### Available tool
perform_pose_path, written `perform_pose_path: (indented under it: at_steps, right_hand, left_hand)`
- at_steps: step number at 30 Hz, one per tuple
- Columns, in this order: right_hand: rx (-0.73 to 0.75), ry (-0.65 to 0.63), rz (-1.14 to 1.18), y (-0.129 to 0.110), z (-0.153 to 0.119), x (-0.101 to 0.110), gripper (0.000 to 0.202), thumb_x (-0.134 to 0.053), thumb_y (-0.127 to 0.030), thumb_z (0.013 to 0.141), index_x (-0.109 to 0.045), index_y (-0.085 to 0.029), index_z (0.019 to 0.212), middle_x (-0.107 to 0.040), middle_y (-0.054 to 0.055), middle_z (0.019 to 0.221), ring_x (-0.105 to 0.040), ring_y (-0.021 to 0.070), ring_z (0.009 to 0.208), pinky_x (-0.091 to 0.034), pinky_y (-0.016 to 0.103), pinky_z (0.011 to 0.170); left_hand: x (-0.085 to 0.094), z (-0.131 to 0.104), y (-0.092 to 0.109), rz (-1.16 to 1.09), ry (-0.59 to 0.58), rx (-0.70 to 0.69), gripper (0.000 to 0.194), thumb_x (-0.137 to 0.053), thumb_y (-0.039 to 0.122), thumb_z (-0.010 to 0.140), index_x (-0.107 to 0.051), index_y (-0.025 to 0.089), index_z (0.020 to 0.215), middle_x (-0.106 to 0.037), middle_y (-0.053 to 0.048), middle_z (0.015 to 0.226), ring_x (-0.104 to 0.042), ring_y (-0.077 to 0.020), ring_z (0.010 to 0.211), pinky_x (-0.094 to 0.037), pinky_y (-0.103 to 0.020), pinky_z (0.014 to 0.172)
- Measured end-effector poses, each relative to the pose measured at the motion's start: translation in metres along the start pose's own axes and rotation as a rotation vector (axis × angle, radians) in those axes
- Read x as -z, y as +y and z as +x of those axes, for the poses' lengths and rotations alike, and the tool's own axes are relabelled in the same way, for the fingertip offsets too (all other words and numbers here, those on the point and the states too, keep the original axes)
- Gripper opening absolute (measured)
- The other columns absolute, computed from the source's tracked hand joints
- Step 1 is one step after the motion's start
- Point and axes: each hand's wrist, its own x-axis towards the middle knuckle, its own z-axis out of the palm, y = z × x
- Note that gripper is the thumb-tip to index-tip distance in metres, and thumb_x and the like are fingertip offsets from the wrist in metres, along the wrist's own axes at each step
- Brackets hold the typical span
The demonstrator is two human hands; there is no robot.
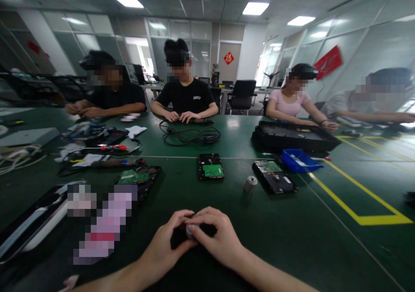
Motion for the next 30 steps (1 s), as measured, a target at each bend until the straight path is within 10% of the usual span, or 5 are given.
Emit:
perform_pose_path:
  at_steps: [12, 16, 22, 30]
  right_hand:
    - [-0.058, 0.021, -0.08, -0.013, 0.006, -0.002, 0.004, -0.068, -0.023, 0.085, -0.069, -0.021, 0.083, -0.072, 0.003, 0.089, -0.067, 0.0179, 0.086, -0.052, 0.031, 0.082]
    - [-0.035, 0.041, -0.096, -0.017, 0.004, 0.031, 0.008, -0.065, -0.028, 0.087, -0.07, -0.023, 0.087, -0.07, 0.005, 0.098, -0.066, 0.0195, 0.093, -0.052, 0.033, 0.086]
    - [-0.154, -0.046, -0.483, 0.014, -0.061, 0.103, 0.019, -0.06, -0.039, 0.09, -0.074, -0.031, 0.1, -0.061, 0.008, 0.126, -0.056, 0.0303, 0.118, -0.047, 0.051, 0.099]
    - [-0.105, -0.132, -0.725, 0.048, -0.106, 0.104, 0.037, -0.063, -0.04, 0.087, -0.064, -0.035, 0.123, -0.057, 0.007, 0.137, -0.05, 0.0342, 0.128, -0.047, 0.057, 0.101]
  left_hand:
    - [-0.002, -0.002, -0.001, 0.01, -0.009, -0.001, 0.049, -0.073, 0.013, 0.078, -0.052, 0.027, 0.12, -0.069, -0.001, 0.113, -0.065, -0.0207, 0.104, -0.051, -0.035, 0.094]
    - [-0.001, -0.002, 0.0, 0.073, 0.0, -0.009, 0.048, -0.075, 0.016, 0.077, -0.057, 0.028, 0.12, -0.067, -0.002, 0.119, -0.063, -0.0232, 0.109, -0.048, -0.037, 0.098]
    - [0.003, -0.001, 0.003, 0.075, -0.045, -0.04, 0.043, -0.073, 0.019, 0.081, -0.058, 0.028, 0.12, -0.067, -0.002, 0.115, -0.063, -0.0224, 0.106, -0.047, -0.037, 0.097]
    - [0.005, -0.001, 0.004, 0.064, -0.051, -0.019, 0.042, -0.073, 0.02, 0.081, -0.059, 0.028, 0.12, -0.067, -0.002, 0.113, -0.063, -0.0224, 0.105, -0.047, -0.036, 0.096]
